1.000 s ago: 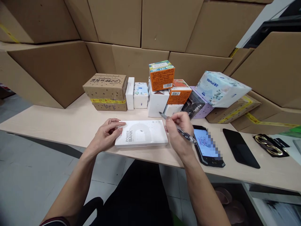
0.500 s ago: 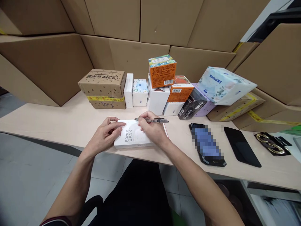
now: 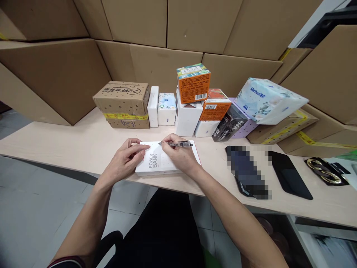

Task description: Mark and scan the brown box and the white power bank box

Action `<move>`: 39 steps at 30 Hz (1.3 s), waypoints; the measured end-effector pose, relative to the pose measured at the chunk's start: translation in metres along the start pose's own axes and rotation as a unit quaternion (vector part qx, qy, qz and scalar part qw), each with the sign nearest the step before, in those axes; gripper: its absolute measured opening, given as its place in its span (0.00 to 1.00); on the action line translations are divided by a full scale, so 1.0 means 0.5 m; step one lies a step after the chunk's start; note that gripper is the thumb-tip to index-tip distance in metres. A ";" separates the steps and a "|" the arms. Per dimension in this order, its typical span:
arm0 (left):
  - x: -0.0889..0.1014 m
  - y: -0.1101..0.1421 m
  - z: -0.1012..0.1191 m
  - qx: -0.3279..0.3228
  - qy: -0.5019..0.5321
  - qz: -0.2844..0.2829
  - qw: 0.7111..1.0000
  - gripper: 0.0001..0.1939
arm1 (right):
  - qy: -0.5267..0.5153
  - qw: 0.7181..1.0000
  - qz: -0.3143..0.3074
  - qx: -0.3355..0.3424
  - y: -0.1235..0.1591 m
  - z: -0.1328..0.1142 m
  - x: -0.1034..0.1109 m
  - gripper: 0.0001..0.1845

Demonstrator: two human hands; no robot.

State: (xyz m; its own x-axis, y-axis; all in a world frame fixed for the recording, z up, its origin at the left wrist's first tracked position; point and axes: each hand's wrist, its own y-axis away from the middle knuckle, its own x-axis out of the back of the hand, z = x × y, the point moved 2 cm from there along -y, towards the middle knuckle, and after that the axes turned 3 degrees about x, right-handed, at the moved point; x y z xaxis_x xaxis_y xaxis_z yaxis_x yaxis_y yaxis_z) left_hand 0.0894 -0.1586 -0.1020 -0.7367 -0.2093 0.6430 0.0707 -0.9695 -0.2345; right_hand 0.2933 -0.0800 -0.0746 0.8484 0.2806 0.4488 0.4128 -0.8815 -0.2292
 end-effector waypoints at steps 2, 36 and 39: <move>0.000 0.001 0.001 0.001 -0.003 -0.001 1.000 0.16 | 0.006 1.000 -0.002 0.000 0.000 0.001 0.000 0.10; 0.001 0.000 0.006 0.020 -0.002 0.007 1.000 0.15 | 0.113 0.948 0.279 0.106 0.054 0.035 0.133 0.15; 0.001 -0.001 0.006 0.014 0.000 0.010 1.000 0.16 | 0.324 0.916 0.195 0.133 0.087 0.070 0.173 0.18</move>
State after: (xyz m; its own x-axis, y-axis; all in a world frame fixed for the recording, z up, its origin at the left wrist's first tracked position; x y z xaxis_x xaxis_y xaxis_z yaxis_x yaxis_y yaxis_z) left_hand 0.0910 -0.1587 -0.0996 -0.7344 -0.2296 0.6387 0.1051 -0.9682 -0.2271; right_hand 0.3961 -0.0809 -0.0758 0.6096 -0.3964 0.6864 0.2586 -0.7192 -0.6450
